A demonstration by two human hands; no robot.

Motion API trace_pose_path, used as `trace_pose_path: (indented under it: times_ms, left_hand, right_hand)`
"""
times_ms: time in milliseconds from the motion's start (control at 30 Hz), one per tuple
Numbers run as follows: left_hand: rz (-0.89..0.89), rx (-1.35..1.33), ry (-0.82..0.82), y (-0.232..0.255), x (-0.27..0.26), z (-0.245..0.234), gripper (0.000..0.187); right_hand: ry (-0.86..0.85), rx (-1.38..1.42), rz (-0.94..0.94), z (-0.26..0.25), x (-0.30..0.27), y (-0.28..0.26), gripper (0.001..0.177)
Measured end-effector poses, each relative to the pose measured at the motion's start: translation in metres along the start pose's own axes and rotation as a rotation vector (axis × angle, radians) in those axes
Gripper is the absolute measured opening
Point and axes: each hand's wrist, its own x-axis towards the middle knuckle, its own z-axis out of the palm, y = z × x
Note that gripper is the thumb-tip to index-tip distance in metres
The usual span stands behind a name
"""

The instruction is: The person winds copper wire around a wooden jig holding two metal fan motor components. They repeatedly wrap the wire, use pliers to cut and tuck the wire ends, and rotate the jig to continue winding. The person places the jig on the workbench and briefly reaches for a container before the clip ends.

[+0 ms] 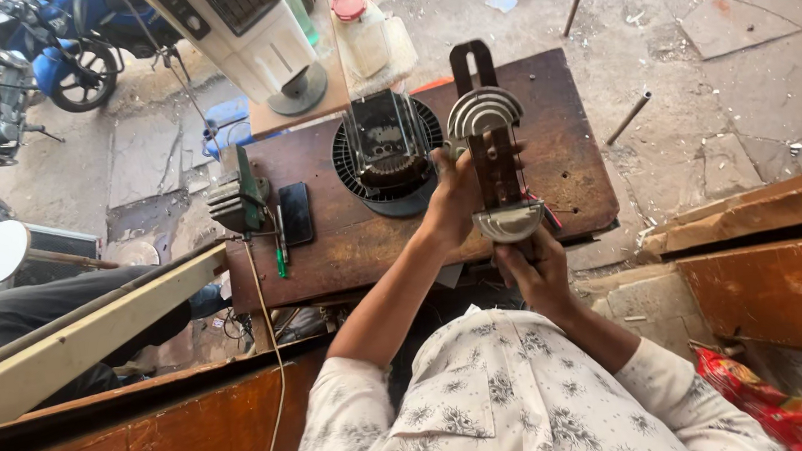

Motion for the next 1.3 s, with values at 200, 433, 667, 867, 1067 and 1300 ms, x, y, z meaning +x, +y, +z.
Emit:
trace_pose_path:
  times_ms: [200, 433, 667, 867, 1067, 1300]
  left_hand:
    - [-0.012, 0.161, 0.127, -0.017, -0.056, 0.023, 0.119]
    - [0.057, 0.184, 0.232, -0.024, -0.065, 0.05, 0.108]
    - [0.037, 0.078, 0.177, -0.03, -0.076, 0.048, 0.111]
    - [0.094, 0.125, 0.167, -0.041, -0.081, 0.055, 0.104]
    - [0.134, 0.226, 0.206, -0.051, -0.084, 0.048, 0.107]
    - [0.123, -0.054, 0.159, -0.049, -0.096, 0.001, 0.107]
  right_hand:
    - [0.117, -0.21, -0.152, 0.0, 0.011, 0.006, 0.026]
    - [0.134, -0.356, -0.353, 0.003, 0.008, 0.018, 0.035]
    - [0.167, -0.458, -0.378, -0.007, 0.0, 0.04, 0.035]
    - [0.159, -0.496, -0.509, -0.016, -0.005, 0.05, 0.033]
    - [0.157, -0.487, -0.502, -0.01, -0.01, 0.054, 0.034]
    - [-0.033, -0.439, -0.192, -0.067, 0.007, 0.089, 0.064]
